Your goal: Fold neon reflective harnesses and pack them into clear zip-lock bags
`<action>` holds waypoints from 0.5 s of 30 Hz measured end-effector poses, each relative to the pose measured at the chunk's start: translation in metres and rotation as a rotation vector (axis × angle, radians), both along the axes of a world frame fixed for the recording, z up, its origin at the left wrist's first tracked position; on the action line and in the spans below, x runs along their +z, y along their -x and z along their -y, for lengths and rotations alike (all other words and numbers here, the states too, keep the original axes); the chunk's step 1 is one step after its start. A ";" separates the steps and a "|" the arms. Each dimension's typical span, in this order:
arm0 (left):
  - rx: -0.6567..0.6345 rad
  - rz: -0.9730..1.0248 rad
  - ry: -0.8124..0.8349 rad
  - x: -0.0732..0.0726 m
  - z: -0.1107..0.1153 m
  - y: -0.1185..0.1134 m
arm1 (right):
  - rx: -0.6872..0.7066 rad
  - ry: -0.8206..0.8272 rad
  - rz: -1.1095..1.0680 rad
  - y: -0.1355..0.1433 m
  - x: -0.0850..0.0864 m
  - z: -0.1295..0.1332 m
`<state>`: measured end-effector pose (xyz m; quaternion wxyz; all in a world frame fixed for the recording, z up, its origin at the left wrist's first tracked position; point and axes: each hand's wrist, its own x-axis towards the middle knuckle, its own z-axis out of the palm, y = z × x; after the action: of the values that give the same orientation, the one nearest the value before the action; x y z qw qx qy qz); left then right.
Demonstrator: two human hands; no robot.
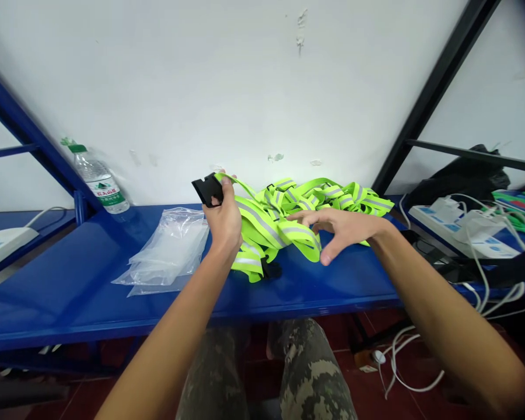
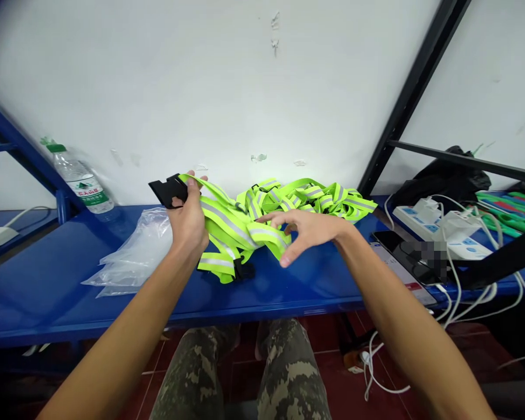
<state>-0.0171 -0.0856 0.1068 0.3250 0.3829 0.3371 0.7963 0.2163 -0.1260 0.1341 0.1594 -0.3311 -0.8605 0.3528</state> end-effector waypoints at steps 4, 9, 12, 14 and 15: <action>-0.032 0.024 -0.056 0.010 0.000 0.003 | -0.017 0.037 0.133 -0.006 0.002 0.001; -0.046 0.002 0.022 0.005 0.019 -0.005 | -0.799 -0.515 0.095 0.015 -0.018 -0.029; -0.146 -0.059 0.128 -0.008 0.029 -0.018 | -1.028 -0.543 -0.257 0.034 -0.028 -0.046; -0.244 -0.090 0.178 -0.016 0.031 -0.027 | -0.897 -0.267 -0.512 0.043 -0.028 -0.048; -0.269 -0.091 0.191 -0.019 0.031 -0.030 | -0.769 -0.094 -0.609 0.044 -0.026 -0.046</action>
<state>0.0132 -0.1162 0.0883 0.4478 0.4278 0.3712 0.6918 0.1720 -0.0803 0.1077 0.5372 -0.4990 -0.6052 0.3100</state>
